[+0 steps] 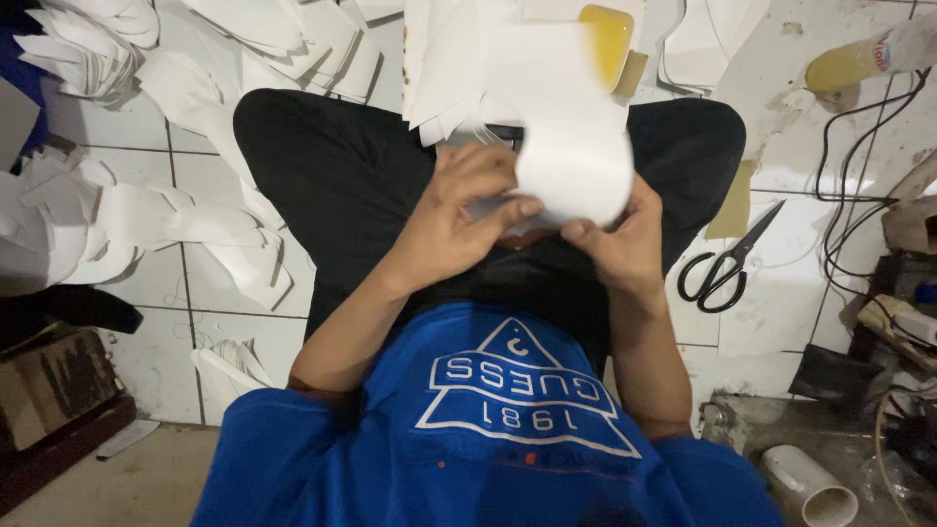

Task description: The person sits on the floor and applies a yellow substance from a small container onto white paper cutouts using a cloth. They then press the edges of the paper together to adhere them.

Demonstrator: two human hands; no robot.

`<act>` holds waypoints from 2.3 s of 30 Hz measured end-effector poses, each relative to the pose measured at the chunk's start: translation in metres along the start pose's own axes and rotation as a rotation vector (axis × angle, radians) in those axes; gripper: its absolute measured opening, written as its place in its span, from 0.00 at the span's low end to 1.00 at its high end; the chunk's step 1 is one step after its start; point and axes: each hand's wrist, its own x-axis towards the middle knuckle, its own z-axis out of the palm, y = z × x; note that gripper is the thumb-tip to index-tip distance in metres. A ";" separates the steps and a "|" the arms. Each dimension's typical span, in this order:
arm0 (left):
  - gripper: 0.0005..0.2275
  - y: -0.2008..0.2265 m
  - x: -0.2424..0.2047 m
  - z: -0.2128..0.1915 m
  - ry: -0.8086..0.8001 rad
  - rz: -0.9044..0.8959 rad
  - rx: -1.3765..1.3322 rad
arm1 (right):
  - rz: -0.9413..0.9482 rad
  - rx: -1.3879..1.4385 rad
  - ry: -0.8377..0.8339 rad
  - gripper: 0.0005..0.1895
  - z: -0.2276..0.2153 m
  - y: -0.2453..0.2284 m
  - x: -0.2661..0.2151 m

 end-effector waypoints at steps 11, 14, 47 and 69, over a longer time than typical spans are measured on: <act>0.03 0.022 0.007 -0.007 -0.088 0.059 0.054 | 0.036 0.433 0.116 0.16 0.030 0.002 -0.002; 0.04 0.019 0.005 -0.007 -0.123 0.074 0.061 | 0.117 0.425 0.226 0.09 0.038 -0.006 -0.004; 0.09 -0.017 -0.004 -0.019 -0.127 -0.032 0.062 | -0.048 0.354 0.224 0.09 0.021 -0.037 0.008; 0.13 -0.011 0.004 0.007 0.122 -0.342 0.036 | 0.263 -0.206 0.085 0.28 0.036 -0.042 0.021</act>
